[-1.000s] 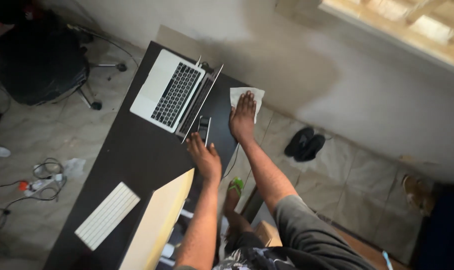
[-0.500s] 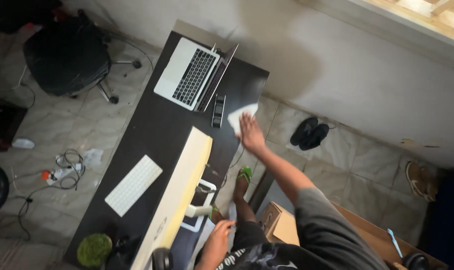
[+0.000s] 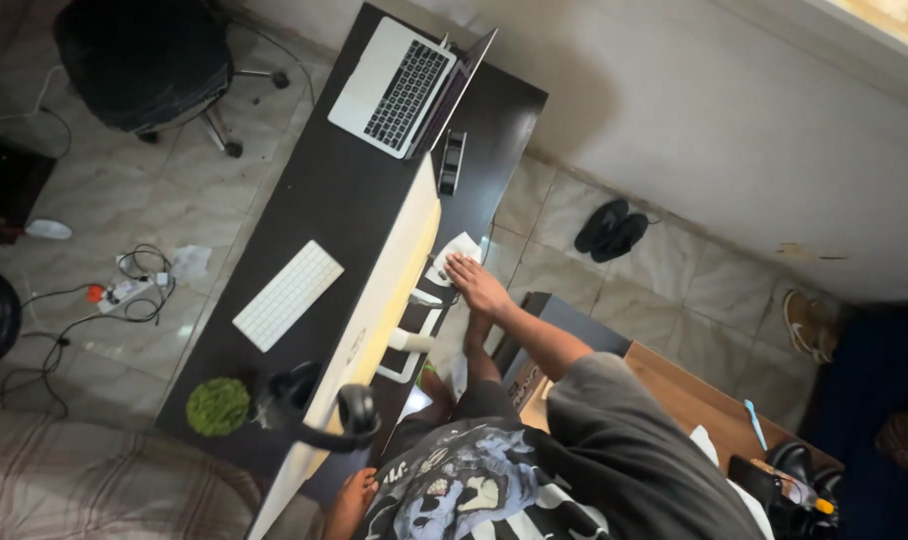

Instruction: Clean the desk using a paper towel.

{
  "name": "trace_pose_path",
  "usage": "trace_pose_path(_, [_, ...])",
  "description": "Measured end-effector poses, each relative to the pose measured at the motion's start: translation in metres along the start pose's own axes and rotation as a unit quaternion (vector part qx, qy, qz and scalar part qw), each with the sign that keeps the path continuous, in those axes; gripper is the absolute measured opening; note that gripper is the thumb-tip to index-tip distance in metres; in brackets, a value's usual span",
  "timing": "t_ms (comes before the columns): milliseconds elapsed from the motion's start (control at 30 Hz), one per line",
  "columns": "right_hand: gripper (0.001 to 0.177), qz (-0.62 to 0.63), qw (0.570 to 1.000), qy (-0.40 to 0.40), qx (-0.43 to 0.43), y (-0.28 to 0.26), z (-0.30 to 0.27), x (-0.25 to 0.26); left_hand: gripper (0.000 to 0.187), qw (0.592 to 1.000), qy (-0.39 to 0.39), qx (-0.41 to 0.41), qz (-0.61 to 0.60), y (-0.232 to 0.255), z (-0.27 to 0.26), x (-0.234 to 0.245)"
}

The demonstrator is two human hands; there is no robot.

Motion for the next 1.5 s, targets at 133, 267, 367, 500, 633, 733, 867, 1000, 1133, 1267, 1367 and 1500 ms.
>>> trace_pose_path(133, [0.052, 0.061, 0.998, -0.015, 0.003, -0.002, -0.049, 0.003, 0.039, 1.0, 0.005, 0.017, -0.021, -0.003, -0.009, 0.023])
trace_pose_path(267, [0.036, -0.026, 0.993, -0.091, -0.074, 0.021, -0.13, -0.03, 0.041, 0.999, 0.005, 0.005, -0.053, 0.009, -0.015, 0.036])
trace_pose_path(367, [0.032, 0.046, 0.957, -0.062, -0.28, 0.012, -0.154, 0.006, 0.039, 0.997, 0.022, -0.061, -0.03, 0.027, -0.011, 0.047])
trace_pose_path(500, [0.036, 0.248, 0.854, -0.067, -0.452, -0.03, -0.155, 0.076, 0.04, 0.986, -0.029, -0.03, -0.159, 0.077, -0.017, 0.05])
trace_pose_path(633, [0.041, 0.28, 0.869, -0.029, -0.407, 0.0, -0.184, 0.09, 0.043, 0.975, -0.021, -0.113, -0.188, 0.169, -0.02, 0.079])
trace_pose_path(733, [0.042, 0.409, 0.815, 0.035, -0.408, -0.005, -0.183, 0.137, 0.038, 0.941, 0.052, -0.321, -0.092, 0.236, -0.021, 0.102])
trace_pose_path(867, [0.046, 0.677, 0.566, 0.106, -0.459, -0.013, -0.156, 0.185, 0.037, 0.975, 0.0, -0.209, -0.071, 0.274, -0.015, 0.107])
trace_pose_path(1000, [0.023, -0.028, 0.909, -0.032, -0.414, 0.078, -0.212, 0.148, 0.041, 0.979, 0.01, -0.201, -0.041, 0.338, -0.028, 0.136])
trace_pose_path(1133, [0.034, 0.284, 0.806, 0.014, -0.518, 0.066, -0.204, 0.186, 0.04, 0.986, -0.003, -0.158, -0.043, 0.371, -0.035, 0.151])
trace_pose_path(1267, [0.024, 0.567, 0.666, 0.046, -0.483, 0.045, -0.182, 0.175, 0.043, 0.992, 0.026, -0.056, -0.111, 0.39, -0.024, 0.162])
trace_pose_path(1367, [0.018, 0.323, 0.837, 0.036, -0.441, 0.019, -0.154, 0.188, 0.037, 0.989, 0.028, -0.08, -0.124, 0.414, -0.038, 0.173])
trace_pose_path(1500, [0.016, 0.145, 0.936, 0.043, -0.318, -0.02, -0.069, 0.215, 0.033, 0.979, -0.095, -0.027, -0.179, 0.458, -0.079, 0.195])
Point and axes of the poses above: each hand's wrist, its own z-axis towards the middle knuckle, its own x-axis out of the back of the hand, y = z × x, the point moved 8 cm from there along z, towards the middle knuckle, and after that the axes turned 13 degrees about y, right-handed, at the moved point
